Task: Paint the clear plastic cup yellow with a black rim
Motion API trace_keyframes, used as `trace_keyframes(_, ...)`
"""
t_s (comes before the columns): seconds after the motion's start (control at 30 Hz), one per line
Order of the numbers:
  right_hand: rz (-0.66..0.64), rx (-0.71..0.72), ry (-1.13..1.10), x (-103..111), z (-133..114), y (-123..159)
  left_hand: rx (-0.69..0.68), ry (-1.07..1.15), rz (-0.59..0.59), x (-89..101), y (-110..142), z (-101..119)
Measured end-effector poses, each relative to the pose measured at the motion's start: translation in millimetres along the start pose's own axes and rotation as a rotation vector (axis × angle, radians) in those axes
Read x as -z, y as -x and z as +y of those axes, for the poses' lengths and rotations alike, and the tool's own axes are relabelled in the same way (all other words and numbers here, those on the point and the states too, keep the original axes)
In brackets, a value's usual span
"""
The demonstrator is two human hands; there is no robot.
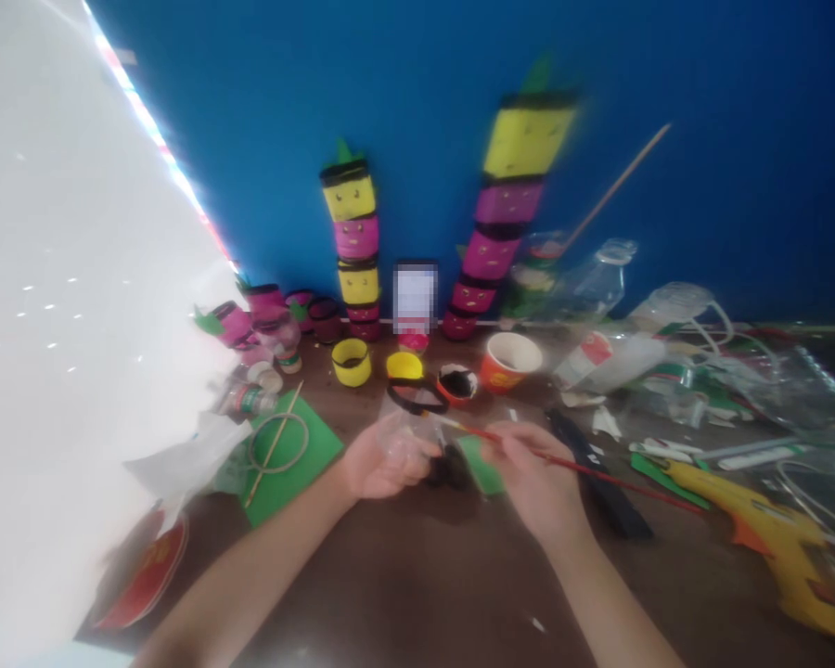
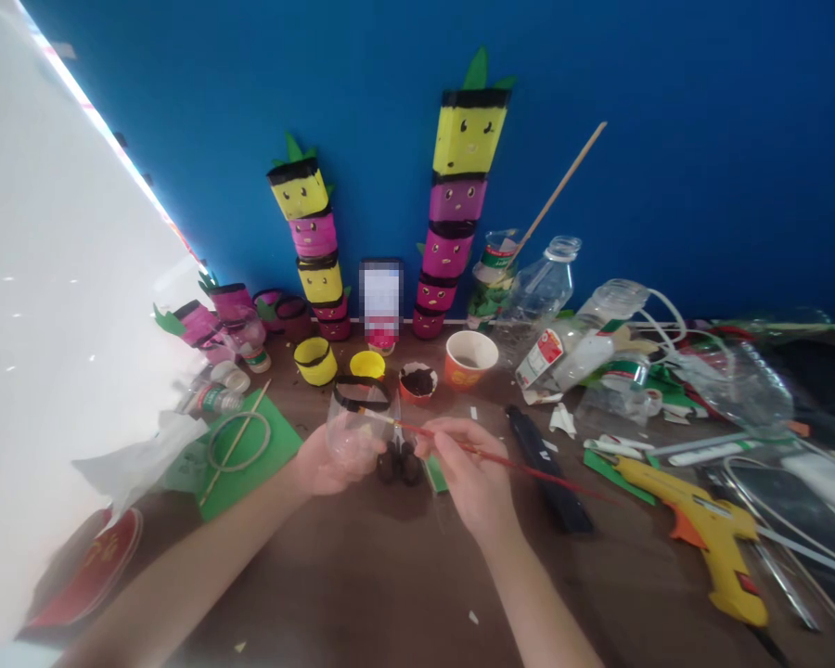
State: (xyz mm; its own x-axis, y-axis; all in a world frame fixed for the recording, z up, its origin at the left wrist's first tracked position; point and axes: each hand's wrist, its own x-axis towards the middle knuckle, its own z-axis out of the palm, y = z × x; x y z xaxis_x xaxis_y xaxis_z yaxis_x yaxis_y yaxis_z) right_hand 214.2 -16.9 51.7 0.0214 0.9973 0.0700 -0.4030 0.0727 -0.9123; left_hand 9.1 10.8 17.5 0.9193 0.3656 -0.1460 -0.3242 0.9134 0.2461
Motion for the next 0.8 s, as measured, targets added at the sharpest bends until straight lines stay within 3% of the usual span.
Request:
trace_keyframes(0.33,0.027,0.004,0.010,1,1,-2,0.083,-0.024,-0.022,7.6,3,4)
trace_keyframes(0.8,0.042,0.026,0.024,3,-2,-3,0.077,-0.069,-0.053,13.8,5,4)
